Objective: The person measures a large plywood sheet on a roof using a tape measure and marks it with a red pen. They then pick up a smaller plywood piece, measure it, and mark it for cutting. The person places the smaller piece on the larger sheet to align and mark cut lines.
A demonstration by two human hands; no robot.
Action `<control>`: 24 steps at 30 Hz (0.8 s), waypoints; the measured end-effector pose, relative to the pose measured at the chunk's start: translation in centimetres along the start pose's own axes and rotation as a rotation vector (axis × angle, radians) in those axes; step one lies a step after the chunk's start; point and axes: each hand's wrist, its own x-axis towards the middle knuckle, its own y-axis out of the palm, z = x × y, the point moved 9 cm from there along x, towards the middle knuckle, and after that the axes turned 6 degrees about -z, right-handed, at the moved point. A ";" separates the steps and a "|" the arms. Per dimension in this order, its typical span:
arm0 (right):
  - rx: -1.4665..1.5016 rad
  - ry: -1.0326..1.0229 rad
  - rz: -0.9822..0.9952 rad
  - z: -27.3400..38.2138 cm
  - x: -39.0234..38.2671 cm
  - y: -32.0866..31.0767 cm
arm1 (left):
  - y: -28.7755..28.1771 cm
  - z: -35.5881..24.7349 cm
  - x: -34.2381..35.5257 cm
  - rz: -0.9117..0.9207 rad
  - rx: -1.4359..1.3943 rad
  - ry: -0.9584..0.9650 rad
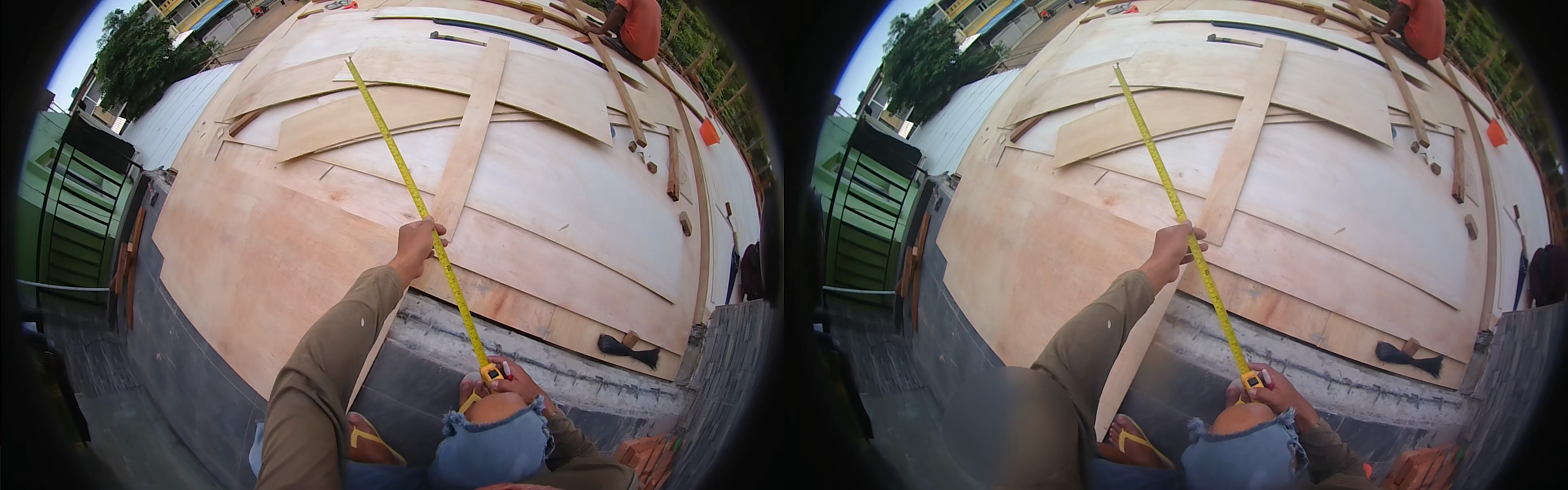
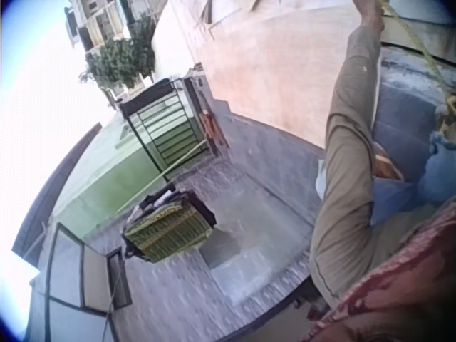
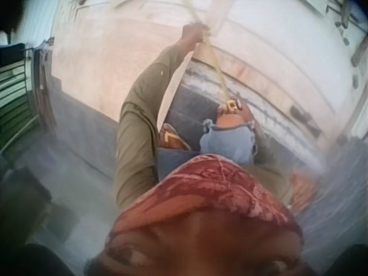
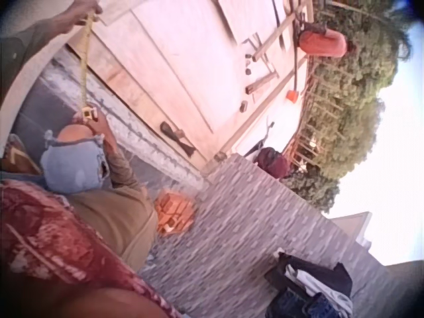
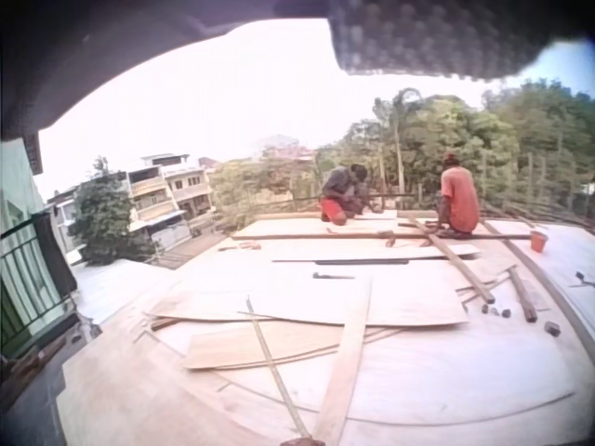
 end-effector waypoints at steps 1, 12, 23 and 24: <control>0.021 0.035 -0.038 -0.5 -0.2 -0.6 | 0.8 0.4 0.2 0.024 0.035 -0.024; 0.376 -0.061 -0.171 -2.3 -0.4 -6.1 | 3.3 2.0 -0.2 0.172 0.091 -0.019; 0.306 -0.148 -0.885 4.7 2.0 -30.2 | -14.0 12.9 -9.3 0.182 0.614 -0.199; 0.311 -0.124 -0.919 5.6 3.1 -32.5 | -15.5 14.1 -10.2 0.154 0.610 -0.230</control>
